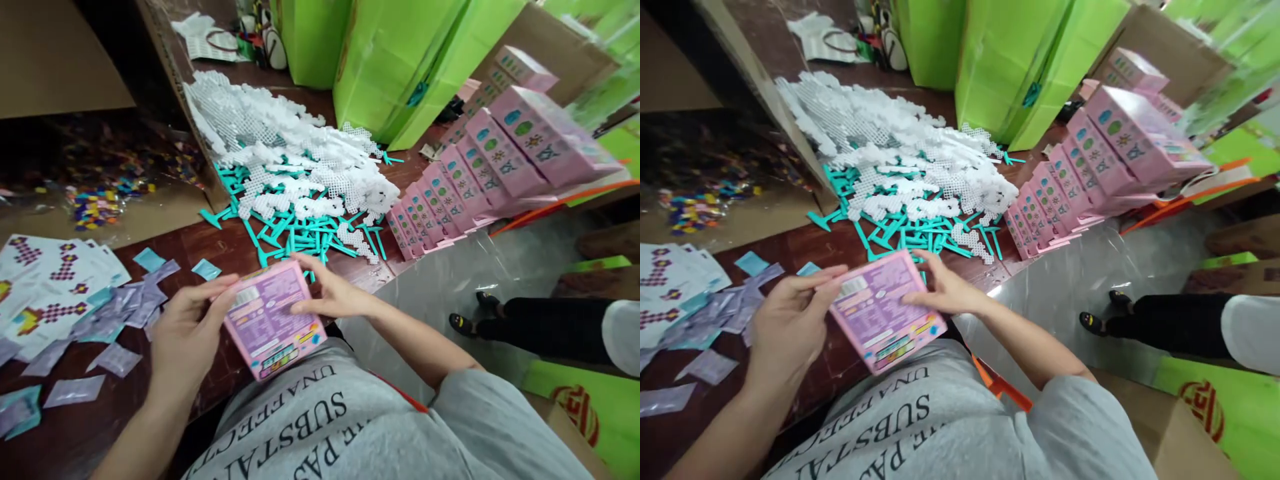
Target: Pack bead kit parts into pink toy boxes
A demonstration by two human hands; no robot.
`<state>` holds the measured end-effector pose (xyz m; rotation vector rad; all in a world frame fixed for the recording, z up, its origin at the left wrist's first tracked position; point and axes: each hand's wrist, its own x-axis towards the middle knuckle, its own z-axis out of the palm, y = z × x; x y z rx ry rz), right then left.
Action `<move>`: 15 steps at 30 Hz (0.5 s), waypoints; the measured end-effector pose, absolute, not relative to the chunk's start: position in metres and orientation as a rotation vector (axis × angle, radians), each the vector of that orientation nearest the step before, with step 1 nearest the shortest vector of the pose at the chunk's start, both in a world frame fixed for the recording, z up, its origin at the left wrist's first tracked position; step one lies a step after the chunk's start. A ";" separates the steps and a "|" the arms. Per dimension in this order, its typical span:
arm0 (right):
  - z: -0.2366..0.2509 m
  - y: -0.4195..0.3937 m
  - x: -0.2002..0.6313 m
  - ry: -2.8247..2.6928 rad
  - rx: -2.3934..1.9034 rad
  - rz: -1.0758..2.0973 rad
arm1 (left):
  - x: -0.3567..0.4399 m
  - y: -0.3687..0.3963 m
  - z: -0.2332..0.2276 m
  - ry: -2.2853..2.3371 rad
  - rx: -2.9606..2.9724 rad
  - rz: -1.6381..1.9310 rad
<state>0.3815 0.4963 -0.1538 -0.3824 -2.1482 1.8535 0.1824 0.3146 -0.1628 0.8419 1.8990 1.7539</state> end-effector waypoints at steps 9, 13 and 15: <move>-0.168 0.636 0.547 -1.788 -1.352 1.529 | 0.309 0.488 -0.168 1.243 0.898 1.410; -0.190 0.670 0.576 -1.824 -1.375 1.405 | 0.333 0.513 -0.180 1.262 1.321 1.277; -0.198 0.684 0.585 -1.859 -1.341 1.398 | 0.333 0.520 -0.186 1.328 1.548 1.194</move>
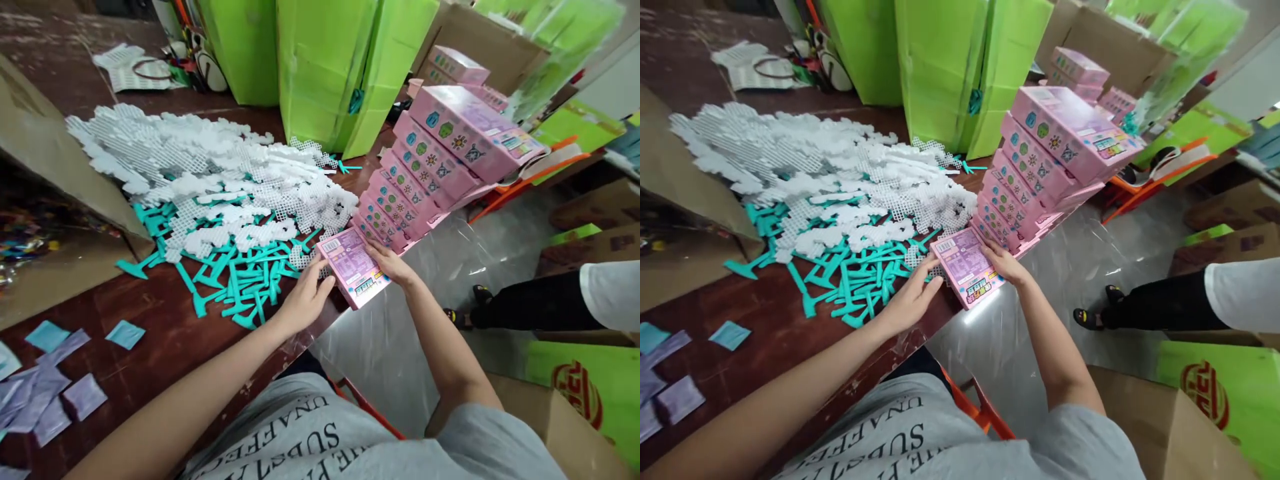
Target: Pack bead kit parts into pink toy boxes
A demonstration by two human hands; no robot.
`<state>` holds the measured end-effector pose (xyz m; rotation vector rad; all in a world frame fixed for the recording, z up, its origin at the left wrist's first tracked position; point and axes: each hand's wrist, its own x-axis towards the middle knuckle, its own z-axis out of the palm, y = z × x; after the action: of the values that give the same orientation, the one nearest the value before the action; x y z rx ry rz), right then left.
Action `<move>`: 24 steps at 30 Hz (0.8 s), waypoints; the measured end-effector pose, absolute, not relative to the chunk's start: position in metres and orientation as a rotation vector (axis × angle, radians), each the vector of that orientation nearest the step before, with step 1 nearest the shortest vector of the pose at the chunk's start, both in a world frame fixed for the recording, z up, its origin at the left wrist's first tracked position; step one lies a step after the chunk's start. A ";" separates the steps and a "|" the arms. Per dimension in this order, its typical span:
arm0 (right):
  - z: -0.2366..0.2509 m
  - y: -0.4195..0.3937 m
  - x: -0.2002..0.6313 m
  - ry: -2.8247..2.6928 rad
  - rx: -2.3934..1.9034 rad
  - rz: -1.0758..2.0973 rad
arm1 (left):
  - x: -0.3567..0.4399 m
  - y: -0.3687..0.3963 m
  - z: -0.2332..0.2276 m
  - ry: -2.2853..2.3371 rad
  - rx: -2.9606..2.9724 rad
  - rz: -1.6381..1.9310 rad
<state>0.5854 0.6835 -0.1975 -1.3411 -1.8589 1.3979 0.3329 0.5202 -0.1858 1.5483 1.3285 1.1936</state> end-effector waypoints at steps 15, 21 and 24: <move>-0.194 0.763 0.646 -1.994 -1.434 0.755 | 0.371 0.596 -0.211 1.305 2.595 0.724; -0.207 0.725 0.662 -1.481 -1.613 0.170 | 0.409 0.689 -0.181 1.249 2.312 1.008; -0.212 0.729 0.666 -1.382 -1.609 0.066 | 0.424 0.760 -0.161 1.384 1.753 1.131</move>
<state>0.6662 0.7285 -0.2125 -1.6091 -1.3824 0.0657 0.4240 0.7601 -0.1608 1.7531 1.3841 1.1307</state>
